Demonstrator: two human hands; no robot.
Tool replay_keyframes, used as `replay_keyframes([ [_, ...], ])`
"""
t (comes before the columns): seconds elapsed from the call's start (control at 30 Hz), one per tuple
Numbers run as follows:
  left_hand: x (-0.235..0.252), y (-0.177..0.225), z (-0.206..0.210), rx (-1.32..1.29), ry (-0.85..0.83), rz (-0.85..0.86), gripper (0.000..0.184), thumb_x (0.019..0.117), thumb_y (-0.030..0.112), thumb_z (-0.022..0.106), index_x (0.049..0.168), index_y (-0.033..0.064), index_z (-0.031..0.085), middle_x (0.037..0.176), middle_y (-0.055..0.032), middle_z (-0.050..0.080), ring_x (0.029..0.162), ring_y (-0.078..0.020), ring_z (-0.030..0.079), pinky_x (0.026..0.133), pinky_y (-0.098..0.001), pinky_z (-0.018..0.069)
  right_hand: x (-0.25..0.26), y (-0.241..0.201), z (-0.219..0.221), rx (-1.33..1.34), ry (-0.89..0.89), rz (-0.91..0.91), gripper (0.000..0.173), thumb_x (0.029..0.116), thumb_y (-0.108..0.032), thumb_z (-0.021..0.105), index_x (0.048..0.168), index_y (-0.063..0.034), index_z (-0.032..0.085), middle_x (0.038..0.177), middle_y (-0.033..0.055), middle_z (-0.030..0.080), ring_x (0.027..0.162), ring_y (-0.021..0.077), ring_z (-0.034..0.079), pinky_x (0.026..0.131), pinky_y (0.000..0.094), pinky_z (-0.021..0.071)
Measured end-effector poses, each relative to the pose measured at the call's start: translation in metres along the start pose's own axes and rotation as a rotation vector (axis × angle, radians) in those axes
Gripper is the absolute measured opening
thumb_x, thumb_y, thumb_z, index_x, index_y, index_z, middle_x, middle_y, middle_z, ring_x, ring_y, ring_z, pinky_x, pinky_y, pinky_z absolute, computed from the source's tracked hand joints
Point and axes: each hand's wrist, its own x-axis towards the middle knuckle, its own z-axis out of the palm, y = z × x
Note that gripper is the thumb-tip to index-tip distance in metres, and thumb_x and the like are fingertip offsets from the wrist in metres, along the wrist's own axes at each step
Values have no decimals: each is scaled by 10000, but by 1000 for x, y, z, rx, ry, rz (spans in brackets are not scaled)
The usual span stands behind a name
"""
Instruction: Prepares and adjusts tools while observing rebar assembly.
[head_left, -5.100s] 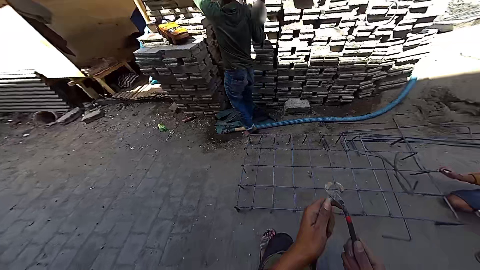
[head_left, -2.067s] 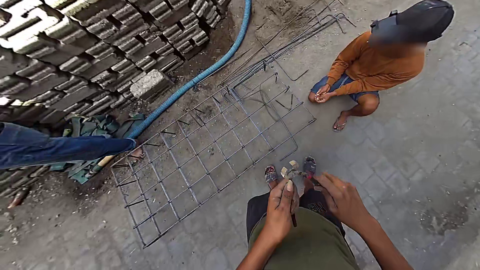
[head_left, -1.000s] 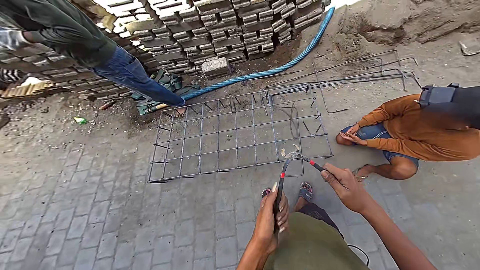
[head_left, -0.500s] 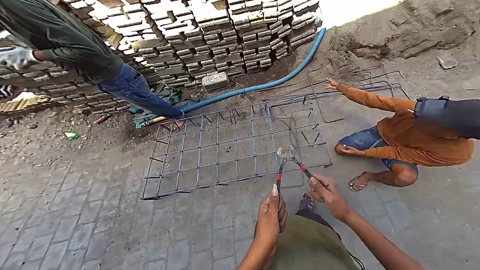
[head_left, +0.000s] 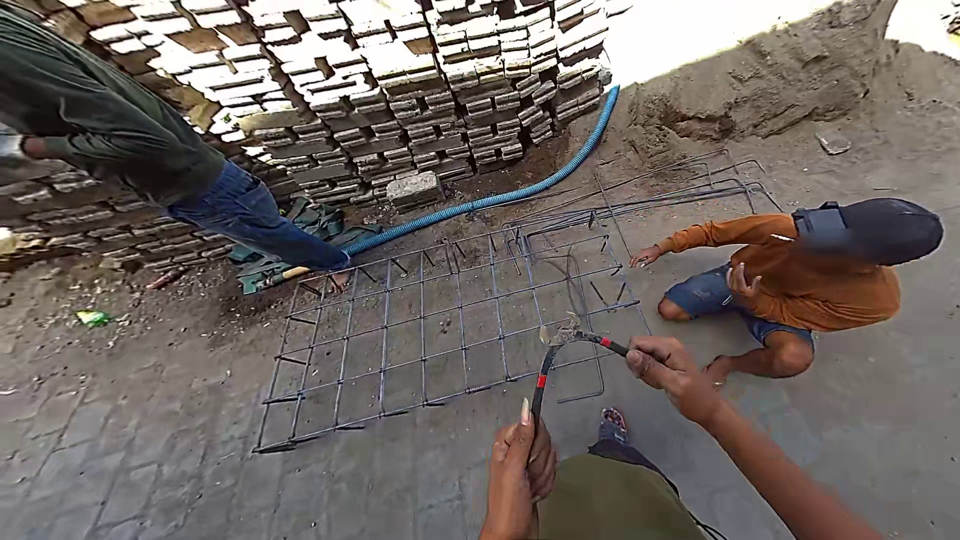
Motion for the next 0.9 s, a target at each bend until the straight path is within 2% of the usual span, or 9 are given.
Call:
replay_keyframes([
  [0.13,10,-32,28,-93,140,132,583,1112,316,202,568,226,390,429,119,311,345,23,298,358,-147,243,-15,-13,90,342,261,222,310,1048,-239,405,758,-217,514,566,-167,349,463,-60,299,454,136,265],
  [0.23,23,-55,25,73,166,254,538,1113,346,243,606,243,390,464,135,292,379,22,281,391,-155,252,-22,-11,127,376,395,213,322,1070,-238,354,780,-208,492,584,-159,344,477,-51,307,470,144,286],
  [0.3,26,-36,9,162,118,124,534,1112,317,223,612,234,392,455,133,302,370,23,276,379,-150,242,-16,8,98,390,243,174,314,1066,-265,374,774,-229,481,567,-182,321,459,-68,273,444,132,245],
  [0.4,12,-2,-26,341,-26,-160,514,1088,287,244,598,243,391,457,135,309,370,25,271,377,-148,230,-23,36,22,-42,-52,39,406,1080,-359,420,769,-121,525,576,-113,339,494,-31,326,493,167,287],
  [0.53,-11,23,-38,385,-246,-350,483,1093,309,265,642,251,428,485,147,328,382,38,290,375,-136,243,-20,14,-19,-307,-314,-156,458,1101,-330,395,778,-40,541,567,-53,357,504,-27,350,492,162,275],
  [0.63,-15,24,-30,445,-118,-183,462,1091,280,295,651,241,429,495,144,325,395,35,285,388,-140,242,-8,10,-10,-369,-166,-240,475,1113,-375,385,770,-72,510,565,-52,342,494,-18,335,483,170,259],
  [0.7,-8,9,-28,396,50,-18,471,1071,245,320,608,241,412,469,140,316,385,32,282,389,-145,239,-9,16,12,-343,29,-174,481,1095,-385,418,730,-89,522,574,-70,366,504,-25,344,492,172,272],
  [0.83,3,-39,0,124,157,157,528,1107,301,252,601,237,388,455,135,308,370,23,291,379,-151,251,-23,10,110,261,287,129,335,1058,-245,389,738,-215,481,572,-172,342,476,-65,305,466,137,275],
  [0.9,4,-51,2,180,151,176,504,1106,325,258,631,236,399,477,137,310,388,16,290,396,-165,263,-29,7,145,422,361,158,337,1061,-229,347,743,-242,458,564,-179,340,465,-62,310,457,138,293],
])
